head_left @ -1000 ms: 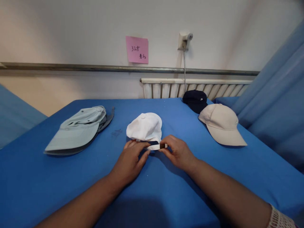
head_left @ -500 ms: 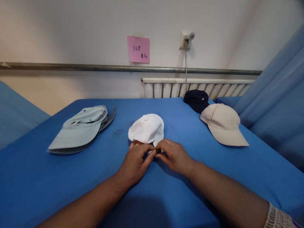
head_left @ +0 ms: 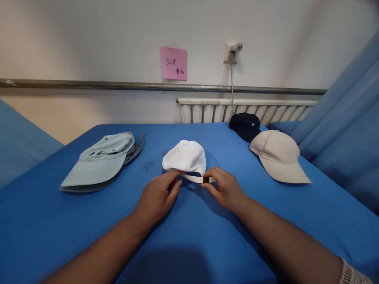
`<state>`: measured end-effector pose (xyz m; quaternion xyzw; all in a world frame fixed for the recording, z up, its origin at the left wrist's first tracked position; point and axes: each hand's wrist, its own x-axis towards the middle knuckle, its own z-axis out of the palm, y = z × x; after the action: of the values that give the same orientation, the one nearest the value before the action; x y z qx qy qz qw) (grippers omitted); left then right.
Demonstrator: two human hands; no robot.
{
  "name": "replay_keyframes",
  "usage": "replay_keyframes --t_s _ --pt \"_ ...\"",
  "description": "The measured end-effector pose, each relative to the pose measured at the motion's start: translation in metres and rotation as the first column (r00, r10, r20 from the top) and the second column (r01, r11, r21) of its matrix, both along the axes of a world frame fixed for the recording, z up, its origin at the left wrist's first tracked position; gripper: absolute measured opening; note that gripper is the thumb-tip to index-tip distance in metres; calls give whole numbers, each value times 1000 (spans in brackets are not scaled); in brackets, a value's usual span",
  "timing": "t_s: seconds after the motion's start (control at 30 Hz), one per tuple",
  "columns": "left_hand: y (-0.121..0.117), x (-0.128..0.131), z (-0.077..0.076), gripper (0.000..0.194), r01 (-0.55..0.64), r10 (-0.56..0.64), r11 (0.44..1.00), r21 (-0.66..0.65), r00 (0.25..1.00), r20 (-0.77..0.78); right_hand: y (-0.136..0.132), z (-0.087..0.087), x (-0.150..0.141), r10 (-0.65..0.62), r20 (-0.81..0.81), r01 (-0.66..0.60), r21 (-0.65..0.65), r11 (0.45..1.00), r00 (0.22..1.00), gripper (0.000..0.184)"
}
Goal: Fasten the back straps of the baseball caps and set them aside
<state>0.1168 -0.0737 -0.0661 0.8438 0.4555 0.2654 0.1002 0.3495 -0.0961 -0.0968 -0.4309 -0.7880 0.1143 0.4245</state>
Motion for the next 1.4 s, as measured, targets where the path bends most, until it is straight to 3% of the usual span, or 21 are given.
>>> replay_keyframes --t_s 0.13,0.27,0.6,0.97,1.27,1.4 --pt "5 2 -4 30 94 -80 968 -234 995 66 -1 0 -2 13 -3 -13 -16 1000 1000 6" --pt "9 5 -4 25 147 -108 938 -313 984 140 -2 2 -4 17 28 -16 -42 999 999 5" --pt "-6 19 0 27 114 -71 950 -292 986 152 -4 4 -11 74 107 -74 1 997 992 12" --pt "-6 16 -1 32 -20 50 961 -276 993 104 -3 4 -9 51 129 -51 -2 999 990 10" --pt "-10 25 -3 29 39 7 942 -332 991 136 -8 6 -15 67 167 -68 1 998 984 6" --pt "-11 22 -1 21 4 61 950 -313 978 198 -7 6 -13 40 128 -39 -8 999 991 6"
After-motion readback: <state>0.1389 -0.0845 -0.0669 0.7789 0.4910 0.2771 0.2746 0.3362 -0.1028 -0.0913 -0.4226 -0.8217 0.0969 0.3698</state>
